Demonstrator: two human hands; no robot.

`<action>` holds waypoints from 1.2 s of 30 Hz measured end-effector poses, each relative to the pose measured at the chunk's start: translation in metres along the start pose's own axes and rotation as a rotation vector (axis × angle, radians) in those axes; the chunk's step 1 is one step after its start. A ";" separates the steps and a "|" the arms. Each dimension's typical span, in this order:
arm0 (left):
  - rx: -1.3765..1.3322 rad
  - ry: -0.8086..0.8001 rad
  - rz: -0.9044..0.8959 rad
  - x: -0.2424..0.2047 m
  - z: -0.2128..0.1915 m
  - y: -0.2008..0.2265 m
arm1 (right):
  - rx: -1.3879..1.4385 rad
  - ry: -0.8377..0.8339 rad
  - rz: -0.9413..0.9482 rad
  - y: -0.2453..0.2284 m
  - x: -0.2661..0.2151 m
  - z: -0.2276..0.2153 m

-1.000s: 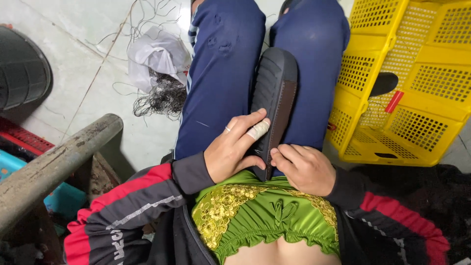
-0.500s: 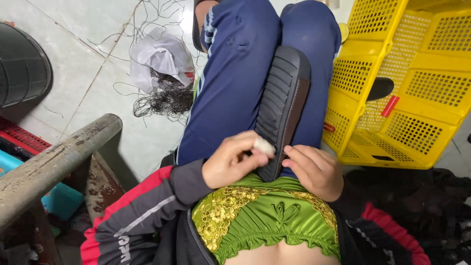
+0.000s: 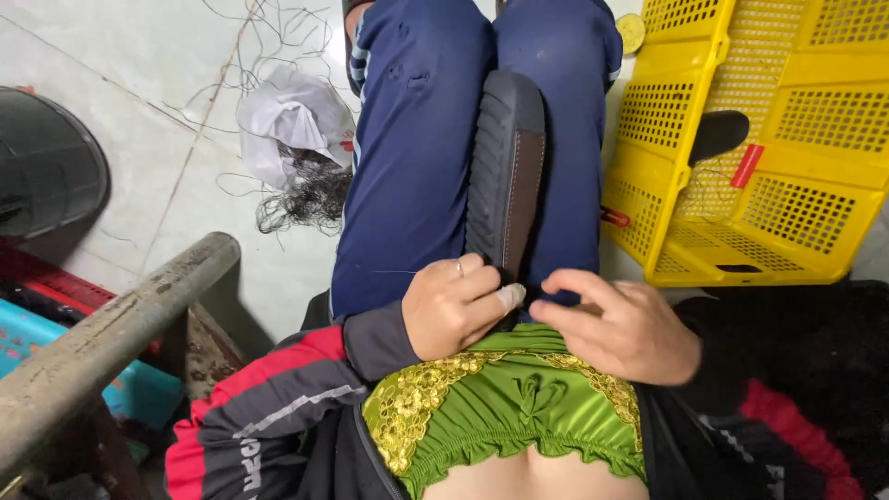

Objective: Hand-stitching a shoe sole to the upper using a sewing awl and thread while sitting on the floor.

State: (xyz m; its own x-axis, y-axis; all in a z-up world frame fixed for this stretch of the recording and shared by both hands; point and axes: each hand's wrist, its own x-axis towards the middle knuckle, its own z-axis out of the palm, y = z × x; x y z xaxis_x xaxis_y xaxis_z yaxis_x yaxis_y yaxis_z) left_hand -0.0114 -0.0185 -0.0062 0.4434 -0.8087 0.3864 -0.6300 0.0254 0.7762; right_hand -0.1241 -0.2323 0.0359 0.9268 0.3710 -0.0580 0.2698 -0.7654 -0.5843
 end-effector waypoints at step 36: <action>0.005 0.006 0.007 -0.004 -0.018 -0.002 | -0.144 0.585 0.672 0.055 -0.046 -0.054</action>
